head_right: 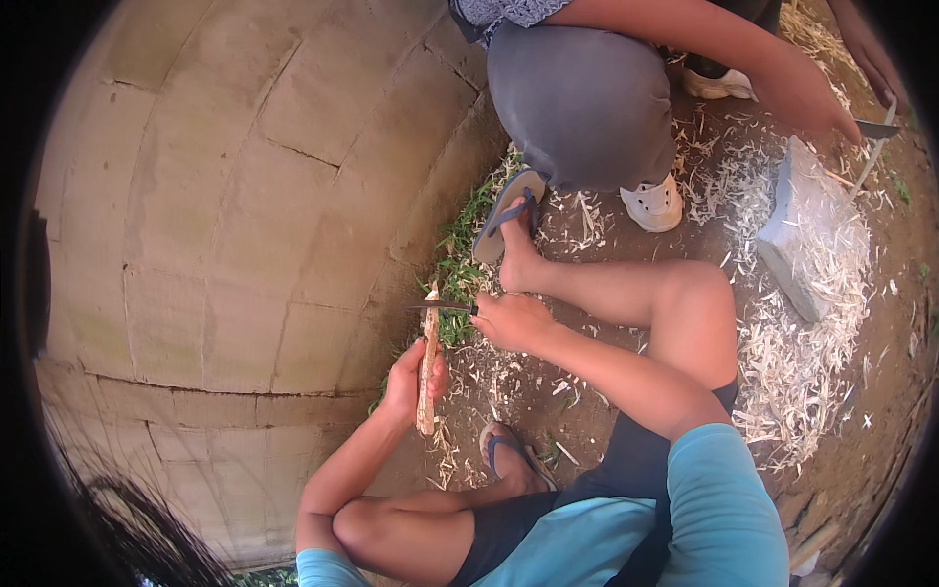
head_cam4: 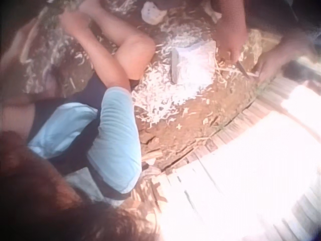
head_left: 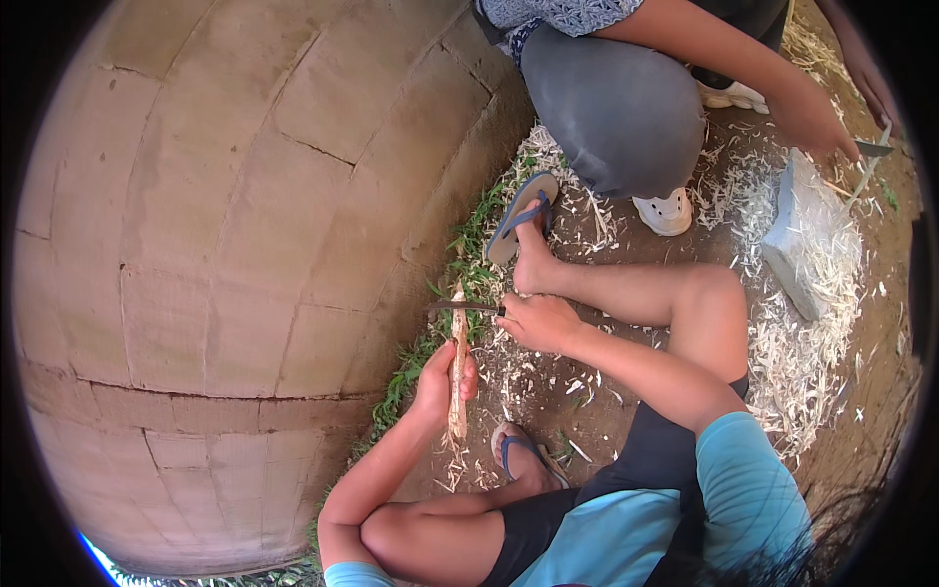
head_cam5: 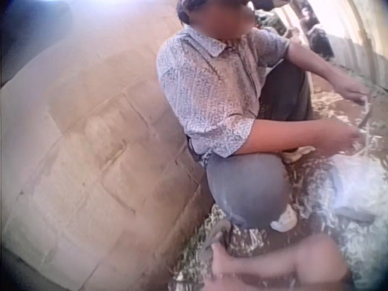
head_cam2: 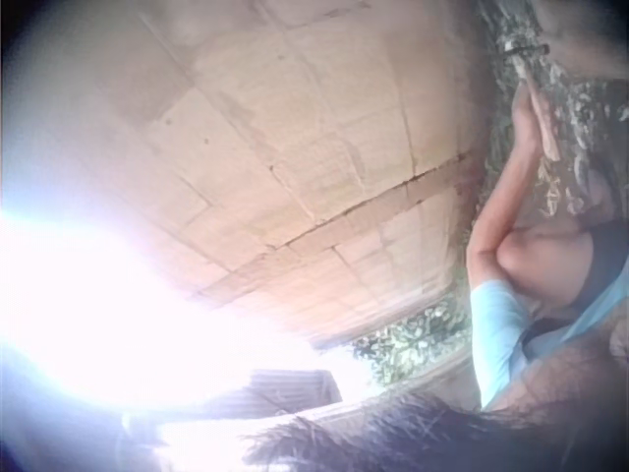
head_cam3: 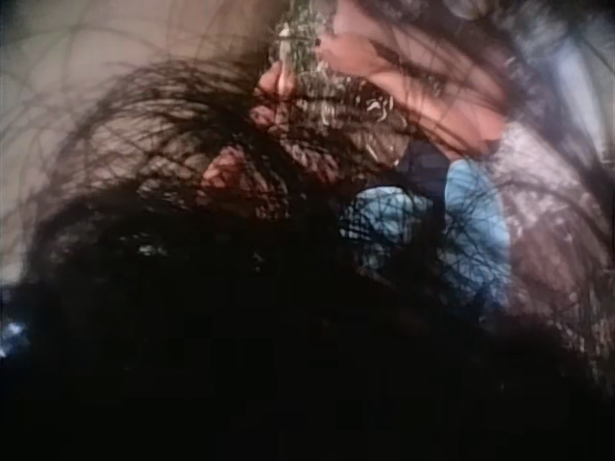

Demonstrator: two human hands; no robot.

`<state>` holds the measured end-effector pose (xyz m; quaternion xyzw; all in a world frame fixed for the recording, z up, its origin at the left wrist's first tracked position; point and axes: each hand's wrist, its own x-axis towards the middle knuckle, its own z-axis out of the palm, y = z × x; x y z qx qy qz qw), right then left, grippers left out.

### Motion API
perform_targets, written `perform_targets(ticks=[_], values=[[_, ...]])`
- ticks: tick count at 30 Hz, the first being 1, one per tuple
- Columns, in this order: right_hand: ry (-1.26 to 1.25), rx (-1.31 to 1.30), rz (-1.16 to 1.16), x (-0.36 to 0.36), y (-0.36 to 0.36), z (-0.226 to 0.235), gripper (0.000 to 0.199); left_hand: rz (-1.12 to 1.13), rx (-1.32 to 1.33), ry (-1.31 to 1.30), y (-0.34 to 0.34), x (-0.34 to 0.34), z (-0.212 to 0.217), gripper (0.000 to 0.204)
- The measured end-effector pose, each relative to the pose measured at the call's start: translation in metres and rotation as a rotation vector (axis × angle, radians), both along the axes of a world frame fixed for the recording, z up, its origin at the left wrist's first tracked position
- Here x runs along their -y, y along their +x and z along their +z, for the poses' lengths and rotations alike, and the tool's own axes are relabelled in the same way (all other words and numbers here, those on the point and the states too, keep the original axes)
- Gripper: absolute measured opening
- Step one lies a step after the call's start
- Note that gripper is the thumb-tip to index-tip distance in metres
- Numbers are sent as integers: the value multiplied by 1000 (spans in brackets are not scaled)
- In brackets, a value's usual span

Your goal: The person sits on the ground and uses a knife to shave thin strips from a piece of wood. They hold the wood in their left hand and the knife in their right, repeatedly scraping the blade against the wood to create shavings.

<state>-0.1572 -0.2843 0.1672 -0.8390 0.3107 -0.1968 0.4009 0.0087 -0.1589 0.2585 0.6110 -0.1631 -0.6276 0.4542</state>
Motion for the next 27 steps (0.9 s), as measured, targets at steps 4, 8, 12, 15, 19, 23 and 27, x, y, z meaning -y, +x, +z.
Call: perform_targets(ticks=[4, 8, 12, 15, 19, 23, 27], values=[[601, 40, 162, 1, 2, 6, 43, -18, 160, 85, -23, 8, 14, 24], [455, -9, 92, -7, 7, -14, 44, -55, 116, 111, -20, 7, 9, 23], [622, -53, 92, 1, 4, -5, 39, 0, 77, 136, 3, 2, -2, 21], [518, 33, -49, 0, 2, -5, 37, 19, 106, 152, 4, 4, 3, 20], [244, 135, -19, -6, -3, 8, 34, 57, 125, 187, 6, 3, 6, 23], [32, 100, 26, -15, -6, 3, 34, 42, 25, 148, 5, 5, 12, 35], [97, -272, 166, -15, -5, -6, 35, 37, -100, 49, 9, -2, 16, 30]])
